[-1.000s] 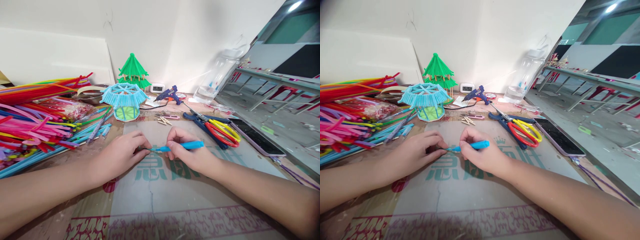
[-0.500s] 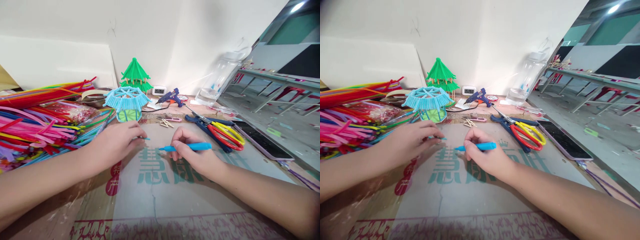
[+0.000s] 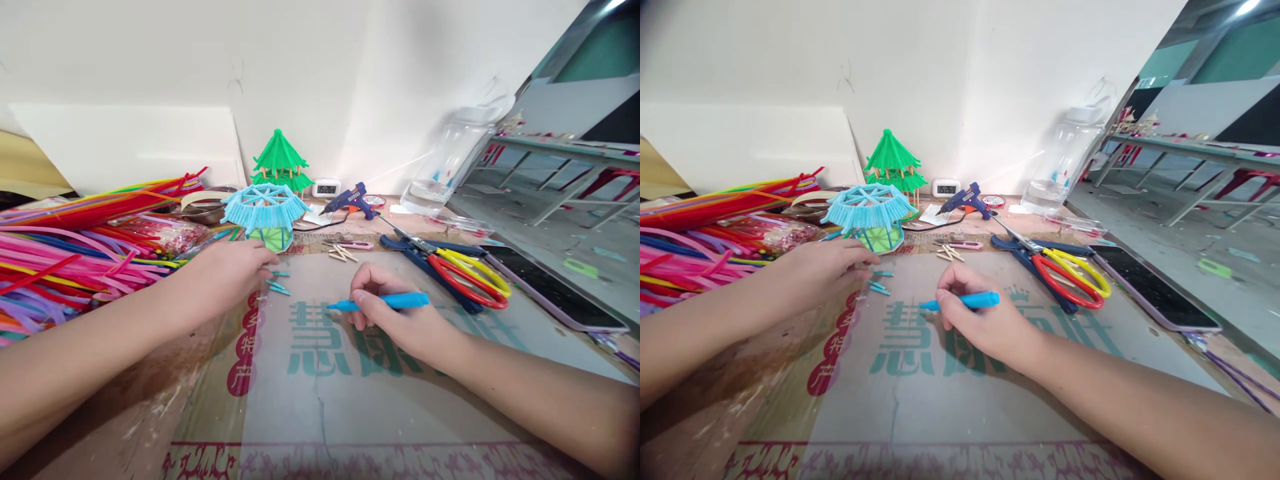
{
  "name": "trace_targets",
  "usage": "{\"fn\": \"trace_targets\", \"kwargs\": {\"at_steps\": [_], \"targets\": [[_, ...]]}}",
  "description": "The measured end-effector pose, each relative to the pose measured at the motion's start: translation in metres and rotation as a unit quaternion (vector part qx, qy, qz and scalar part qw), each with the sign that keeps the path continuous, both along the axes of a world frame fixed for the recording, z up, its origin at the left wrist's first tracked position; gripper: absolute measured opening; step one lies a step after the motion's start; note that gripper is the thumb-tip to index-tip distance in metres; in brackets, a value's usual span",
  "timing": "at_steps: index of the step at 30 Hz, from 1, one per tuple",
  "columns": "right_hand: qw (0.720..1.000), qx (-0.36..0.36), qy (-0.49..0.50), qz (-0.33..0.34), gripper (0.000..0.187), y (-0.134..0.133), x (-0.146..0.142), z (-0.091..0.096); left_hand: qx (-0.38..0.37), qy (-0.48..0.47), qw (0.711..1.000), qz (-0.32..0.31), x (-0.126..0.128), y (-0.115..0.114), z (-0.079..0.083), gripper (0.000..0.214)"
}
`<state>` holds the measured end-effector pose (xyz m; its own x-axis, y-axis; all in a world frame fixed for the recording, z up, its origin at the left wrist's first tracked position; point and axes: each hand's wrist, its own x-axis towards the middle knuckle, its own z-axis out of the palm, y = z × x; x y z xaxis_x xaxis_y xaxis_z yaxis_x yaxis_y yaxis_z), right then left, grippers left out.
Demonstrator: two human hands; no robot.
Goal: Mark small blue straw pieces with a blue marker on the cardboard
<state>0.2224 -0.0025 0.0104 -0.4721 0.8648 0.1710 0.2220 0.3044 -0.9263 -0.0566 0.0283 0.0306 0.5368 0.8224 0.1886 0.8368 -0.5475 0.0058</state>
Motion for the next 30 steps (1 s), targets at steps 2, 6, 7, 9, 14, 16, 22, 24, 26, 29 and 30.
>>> {"fn": "trace_targets", "kwargs": {"at_steps": [2, 6, 7, 9, 14, 16, 22, 24, 26, 29, 30], "targets": [[1.0, 0.001, 0.001, -0.003, 0.014, 0.0, 0.0, 0.0, -0.024, 0.024, 0.999, 0.015, -0.001, 0.0, 0.002, 0.031], [1.0, 0.004, -0.002, -0.007, 0.015, -0.001, -0.001, 0.0, -0.045, 0.027, 0.999, 0.001, 0.0, 0.003, -0.005, 0.035], [1.0, 0.004, -0.003, -0.005, 0.015, -0.001, -0.001, 0.0, -0.041, 0.019, 0.999, 0.002, 0.002, 0.004, -0.008, 0.031], [1.0, 0.002, -0.004, -0.003, 0.015, 0.0, -0.002, -0.001, -0.03, 0.0, 0.999, 0.012, 0.006, 0.005, -0.011, 0.026], [1.0, -0.001, -0.008, -0.004, 0.015, 0.002, -0.001, -0.003, -0.021, -0.017, 0.999, 0.025, 0.013, 0.002, -0.012, 0.024], [1.0, 0.001, 0.0, -0.002, 0.015, 0.0, 0.0, -0.002, 0.003, -0.009, 1.0, 0.014, 0.013, 0.0, -0.011, 0.025], [0.995, 0.023, 0.081, -0.059, 0.015, -0.004, 0.002, 0.004, 0.074, -0.008, 0.995, -0.062, 0.033, 0.0, -0.004, 0.027], [0.981, 0.002, 0.159, -0.11, 0.018, 0.002, 0.004, 0.003, 0.059, -0.001, 0.993, -0.103, 0.052, 0.007, 0.0, 0.029], [0.962, -0.033, 0.219, -0.157, 0.019, 0.012, 0.006, 0.0, 0.046, 0.007, 0.991, -0.128, 0.072, 0.017, 0.002, 0.036], [0.951, -0.052, 0.242, -0.184, 0.018, 0.023, 0.007, -0.003, 0.046, -0.007, 0.99, -0.13, 0.097, 0.034, 0.0, 0.025], [0.951, -0.056, 0.242, -0.183, 0.018, 0.024, 0.007, -0.004, 0.046, -0.016, 0.991, -0.126, 0.103, 0.039, -0.001, 0.023]]}}
